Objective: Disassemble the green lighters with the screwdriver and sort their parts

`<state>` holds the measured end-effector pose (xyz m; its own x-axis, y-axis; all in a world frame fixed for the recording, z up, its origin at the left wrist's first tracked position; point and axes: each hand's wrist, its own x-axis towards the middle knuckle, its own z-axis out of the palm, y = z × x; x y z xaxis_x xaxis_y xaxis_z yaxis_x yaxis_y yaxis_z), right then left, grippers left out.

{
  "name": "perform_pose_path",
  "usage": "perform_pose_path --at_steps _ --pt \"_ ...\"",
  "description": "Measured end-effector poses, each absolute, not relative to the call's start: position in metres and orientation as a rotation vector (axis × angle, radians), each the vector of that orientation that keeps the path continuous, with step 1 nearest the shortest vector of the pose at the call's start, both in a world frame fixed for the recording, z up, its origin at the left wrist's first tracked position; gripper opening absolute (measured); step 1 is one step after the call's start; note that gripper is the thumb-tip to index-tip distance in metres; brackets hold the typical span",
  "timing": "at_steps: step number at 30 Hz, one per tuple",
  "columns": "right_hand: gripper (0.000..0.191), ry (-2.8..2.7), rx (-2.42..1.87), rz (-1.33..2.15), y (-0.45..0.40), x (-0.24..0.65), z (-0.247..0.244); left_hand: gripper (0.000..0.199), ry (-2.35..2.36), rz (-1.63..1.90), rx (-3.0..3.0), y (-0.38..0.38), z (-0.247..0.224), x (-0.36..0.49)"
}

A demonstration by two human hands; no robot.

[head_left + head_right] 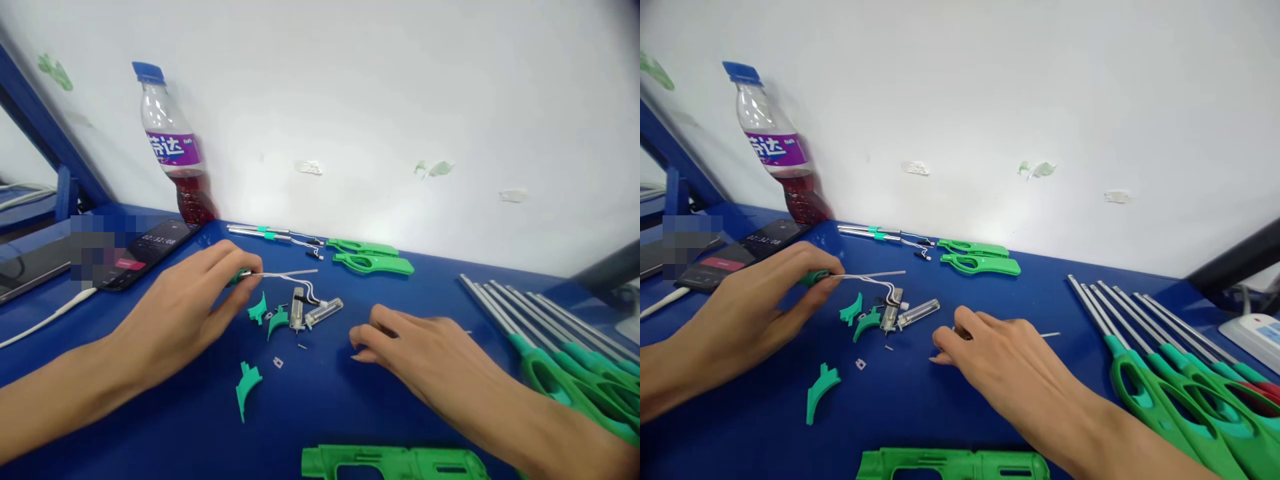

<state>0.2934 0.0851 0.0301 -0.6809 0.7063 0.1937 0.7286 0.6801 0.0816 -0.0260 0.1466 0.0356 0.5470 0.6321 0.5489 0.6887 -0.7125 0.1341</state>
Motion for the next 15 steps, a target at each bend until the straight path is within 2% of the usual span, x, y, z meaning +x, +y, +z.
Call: perform_pose_path --at_steps 4,8,12,15 --pt "0.017 -2.727 -1.104 -0.193 0.085 0.301 0.024 0.018 -1.184 -0.865 -2.676 0.179 0.039 -0.024" --pt "0.042 -2.690 -1.057 -0.187 0.086 0.307 0.022 0.028 -1.207 -0.790 -2.759 0.217 0.034 -0.018" --pt "0.025 -2.681 -1.076 -0.195 0.089 0.312 0.028 0.034 -1.169 -0.649 -2.859 0.250 0.023 -0.015" --pt "0.020 -2.654 -1.099 -0.242 0.090 0.313 0.030 0.037 -1.168 -0.557 -2.887 0.265 0.016 -0.015"
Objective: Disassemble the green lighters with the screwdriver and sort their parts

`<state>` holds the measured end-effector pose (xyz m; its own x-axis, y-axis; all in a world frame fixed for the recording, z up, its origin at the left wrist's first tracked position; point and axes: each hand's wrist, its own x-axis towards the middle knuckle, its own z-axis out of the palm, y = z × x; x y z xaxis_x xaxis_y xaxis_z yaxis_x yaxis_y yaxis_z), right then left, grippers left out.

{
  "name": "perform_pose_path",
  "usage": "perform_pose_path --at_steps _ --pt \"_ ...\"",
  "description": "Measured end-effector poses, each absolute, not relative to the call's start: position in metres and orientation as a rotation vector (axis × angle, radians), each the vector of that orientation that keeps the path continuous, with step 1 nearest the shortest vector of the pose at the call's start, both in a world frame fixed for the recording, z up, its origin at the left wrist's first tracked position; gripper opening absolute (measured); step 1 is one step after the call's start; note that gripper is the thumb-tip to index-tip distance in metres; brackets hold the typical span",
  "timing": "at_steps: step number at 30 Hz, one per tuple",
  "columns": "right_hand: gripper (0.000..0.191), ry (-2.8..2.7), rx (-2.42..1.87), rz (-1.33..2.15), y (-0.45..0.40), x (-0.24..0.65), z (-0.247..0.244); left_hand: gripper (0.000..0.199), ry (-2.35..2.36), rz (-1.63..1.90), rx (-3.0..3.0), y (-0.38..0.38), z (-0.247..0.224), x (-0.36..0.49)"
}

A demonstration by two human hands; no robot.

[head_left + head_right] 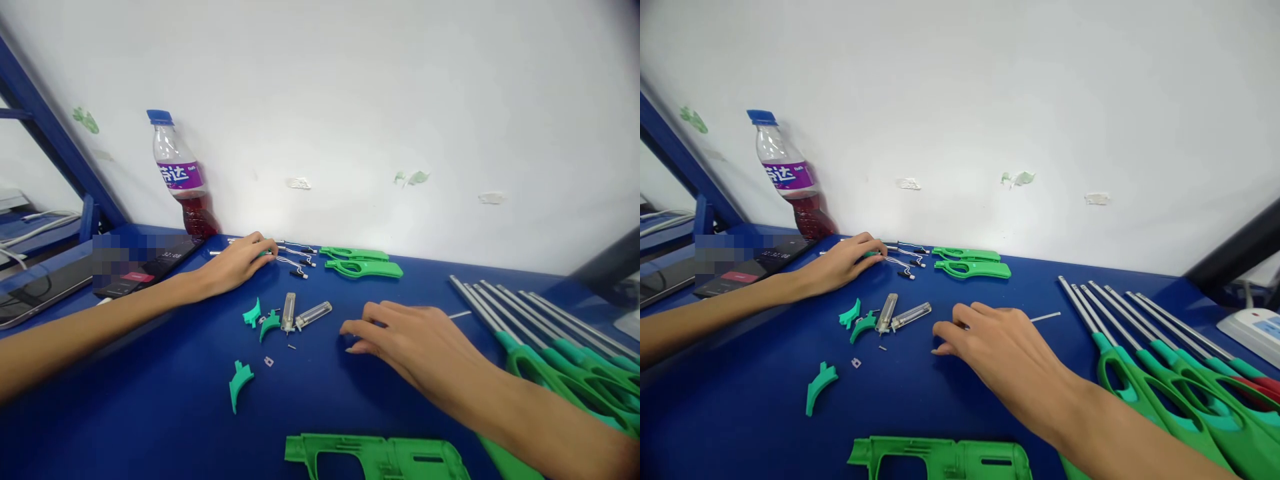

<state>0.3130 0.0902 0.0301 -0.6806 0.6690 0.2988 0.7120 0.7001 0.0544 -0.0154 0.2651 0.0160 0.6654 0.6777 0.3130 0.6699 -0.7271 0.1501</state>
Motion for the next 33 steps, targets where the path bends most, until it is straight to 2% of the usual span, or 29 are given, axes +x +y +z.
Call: perform_pose_path --at_steps 3,9,13,17,21,29,33 --pt "0.022 -2.662 -1.072 -0.277 0.091 0.312 0.027 0.037 1.167 0.528 2.867 0.267 0.015 -0.016" --pt "0.078 -2.531 -1.042 -0.301 0.100 0.303 0.023 0.034 1.121 0.632 2.968 0.221 0.033 0.000" --pt "0.099 -2.506 -0.958 -0.198 0.101 0.295 0.029 0.024 0.746 0.573 3.130 0.169 0.048 0.021" --pt "0.114 -2.544 -0.891 0.029 0.097 0.287 0.035 0.023 0.471 0.586 3.367 0.136 0.051 0.033" --pt "0.110 -2.602 -0.834 0.083 0.094 0.277 0.038 0.030 0.424 0.660 3.402 0.126 0.048 0.032" --pt "0.080 -2.700 -0.775 -0.209 0.091 0.266 0.039 0.025 0.383 0.742 3.184 0.118 0.053 0.029" --pt "0.063 -2.734 -0.699 -0.249 0.087 0.265 0.038 0.034 0.403 0.697 3.152 0.113 0.049 0.023"
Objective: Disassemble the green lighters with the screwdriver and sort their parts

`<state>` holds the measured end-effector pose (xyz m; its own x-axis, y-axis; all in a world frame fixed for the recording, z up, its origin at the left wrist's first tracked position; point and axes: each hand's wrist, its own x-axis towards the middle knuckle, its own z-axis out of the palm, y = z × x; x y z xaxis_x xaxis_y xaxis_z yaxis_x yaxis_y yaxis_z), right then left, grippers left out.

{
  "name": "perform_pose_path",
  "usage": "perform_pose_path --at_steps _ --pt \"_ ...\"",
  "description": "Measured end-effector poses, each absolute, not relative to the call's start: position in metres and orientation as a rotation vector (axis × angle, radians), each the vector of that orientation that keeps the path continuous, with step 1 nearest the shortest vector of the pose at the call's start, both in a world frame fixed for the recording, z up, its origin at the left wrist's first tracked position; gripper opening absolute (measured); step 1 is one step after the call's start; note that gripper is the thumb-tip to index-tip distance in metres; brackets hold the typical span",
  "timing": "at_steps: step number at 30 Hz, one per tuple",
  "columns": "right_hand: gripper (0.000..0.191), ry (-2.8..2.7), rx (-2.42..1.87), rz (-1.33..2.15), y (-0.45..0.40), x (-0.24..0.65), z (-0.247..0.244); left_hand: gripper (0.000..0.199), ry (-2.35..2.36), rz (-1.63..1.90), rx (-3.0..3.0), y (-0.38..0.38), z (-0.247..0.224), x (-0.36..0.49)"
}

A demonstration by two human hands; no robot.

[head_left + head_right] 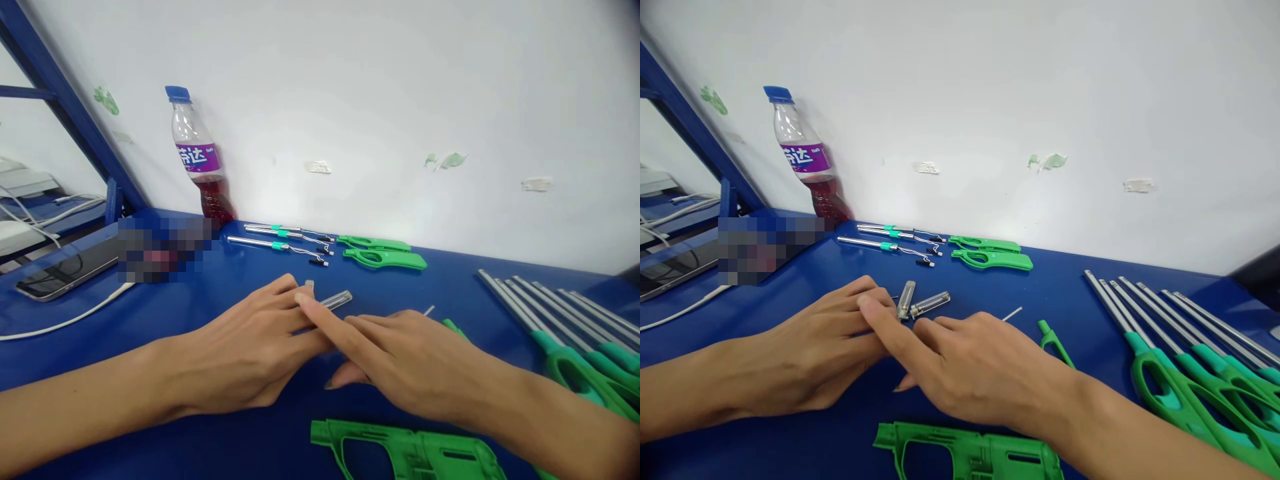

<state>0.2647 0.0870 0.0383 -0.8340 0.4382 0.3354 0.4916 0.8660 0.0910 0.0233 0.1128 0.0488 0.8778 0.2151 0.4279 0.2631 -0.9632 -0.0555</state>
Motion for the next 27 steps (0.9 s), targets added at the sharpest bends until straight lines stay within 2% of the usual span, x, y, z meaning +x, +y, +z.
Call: perform_pose_path --at_steps 3,7,12,17,23,27 --pt "0.056 -2.747 -0.666 -0.247 0.086 0.266 0.037 0.034 -0.424 -0.623 -2.942 0.110 0.047 0.017" --pt "0.056 -2.730 -0.732 -0.360 0.088 0.271 0.034 0.027 -0.539 -0.564 -2.939 0.107 0.050 0.007" --pt "0.034 -2.830 -0.759 -0.434 0.092 0.270 0.028 0.036 -0.585 -0.432 -2.887 0.108 0.044 -0.002" --pt "0.034 -2.805 -0.805 -0.366 0.095 0.267 0.027 0.032 -0.606 -0.358 -2.903 0.111 0.036 -0.006" --pt "0.029 -2.778 -0.863 -0.182 0.093 0.270 0.029 0.034 -0.611 -0.436 -2.835 0.104 0.042 -0.005" --pt "0.026 -2.785 -0.866 -0.229 0.094 0.269 0.029 0.031 -0.593 -0.575 -2.841 0.085 0.048 0.003"
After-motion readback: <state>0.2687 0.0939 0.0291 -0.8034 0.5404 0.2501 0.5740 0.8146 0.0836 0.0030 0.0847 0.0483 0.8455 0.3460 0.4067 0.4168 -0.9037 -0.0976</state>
